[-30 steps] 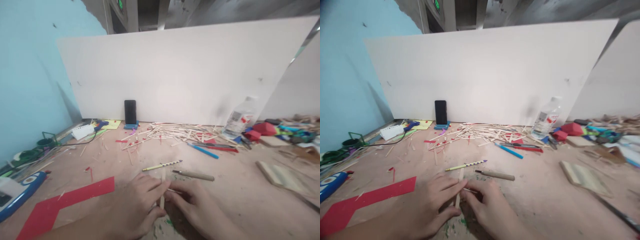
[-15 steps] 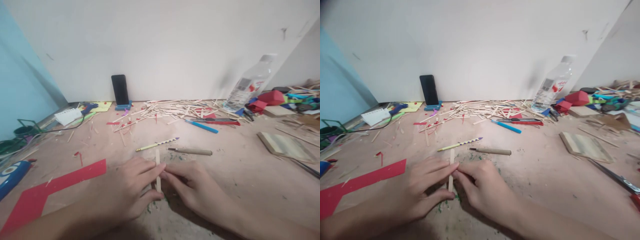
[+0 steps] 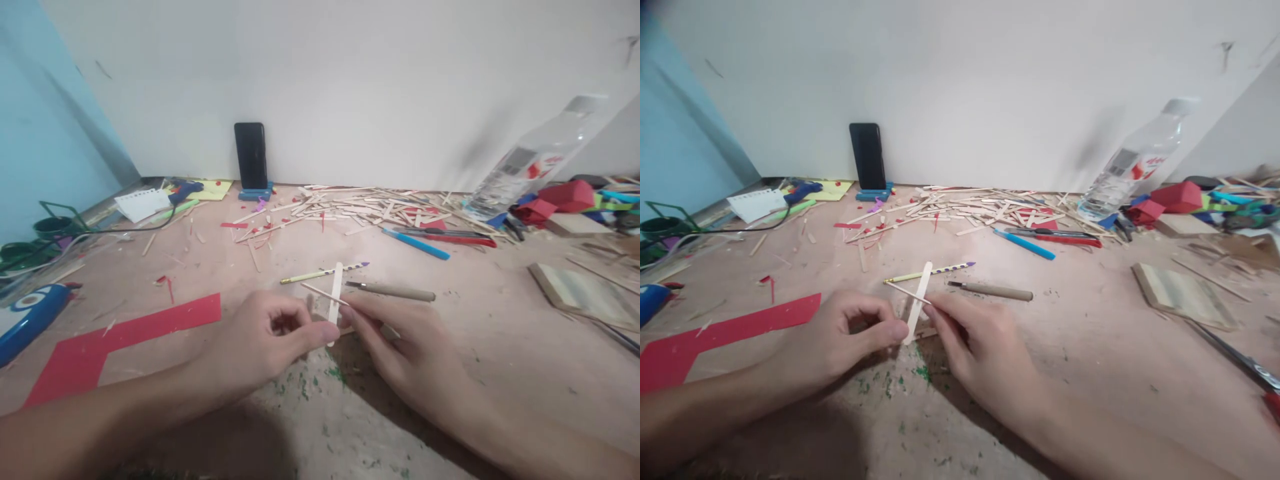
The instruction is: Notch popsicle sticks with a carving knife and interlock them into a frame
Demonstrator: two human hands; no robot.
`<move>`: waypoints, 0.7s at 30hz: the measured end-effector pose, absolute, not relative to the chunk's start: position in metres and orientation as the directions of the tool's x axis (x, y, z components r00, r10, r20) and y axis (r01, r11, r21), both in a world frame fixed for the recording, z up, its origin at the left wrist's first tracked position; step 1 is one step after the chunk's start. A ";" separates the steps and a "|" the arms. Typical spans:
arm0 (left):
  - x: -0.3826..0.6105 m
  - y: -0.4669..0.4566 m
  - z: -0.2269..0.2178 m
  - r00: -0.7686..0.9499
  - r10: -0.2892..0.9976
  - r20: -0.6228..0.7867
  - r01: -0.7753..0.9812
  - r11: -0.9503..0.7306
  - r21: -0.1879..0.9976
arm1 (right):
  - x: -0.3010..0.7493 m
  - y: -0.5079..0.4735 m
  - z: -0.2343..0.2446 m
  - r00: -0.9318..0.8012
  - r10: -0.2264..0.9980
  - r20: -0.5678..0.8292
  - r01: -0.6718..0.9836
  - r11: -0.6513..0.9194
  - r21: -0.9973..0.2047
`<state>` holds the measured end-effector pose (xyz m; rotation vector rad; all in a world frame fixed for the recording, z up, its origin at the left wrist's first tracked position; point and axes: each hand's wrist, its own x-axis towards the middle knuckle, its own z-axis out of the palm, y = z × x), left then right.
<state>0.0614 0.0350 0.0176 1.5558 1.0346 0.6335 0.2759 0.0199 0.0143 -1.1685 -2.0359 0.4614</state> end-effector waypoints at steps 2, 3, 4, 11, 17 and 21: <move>0.066 0.036 0.015 0.537 0.814 -0.221 0.208 0.126 0.970 | 0.275 0.019 0.015 -0.362 0.823 0.439 0.600 0.566 -0.566; 0.067 0.036 0.014 0.558 0.795 -0.239 0.180 0.165 0.970 | 0.275 0.019 0.015 -0.386 0.814 0.434 0.605 0.579 -0.547; 0.069 0.036 0.013 0.569 0.784 -0.249 0.161 0.191 0.968 | 0.275 0.018 0.015 -0.404 0.808 0.428 0.610 0.587 -0.533; 0.071 0.030 0.012 0.604 0.727 -0.328 0.148 0.301 0.942 | 0.278 0.024 0.015 -0.300 0.847 0.439 0.675 0.514 -0.529; 0.073 0.020 0.011 0.634 0.677 -0.374 0.132 0.381 0.915 | 0.297 0.046 0.031 0.014 0.919 0.394 0.684 0.279 -0.674; 0.068 0.028 0.012 0.591 0.753 -0.288 0.080 0.300 0.951 | 0.295 0.044 0.035 -0.025 0.955 0.295 0.601 0.250 -0.759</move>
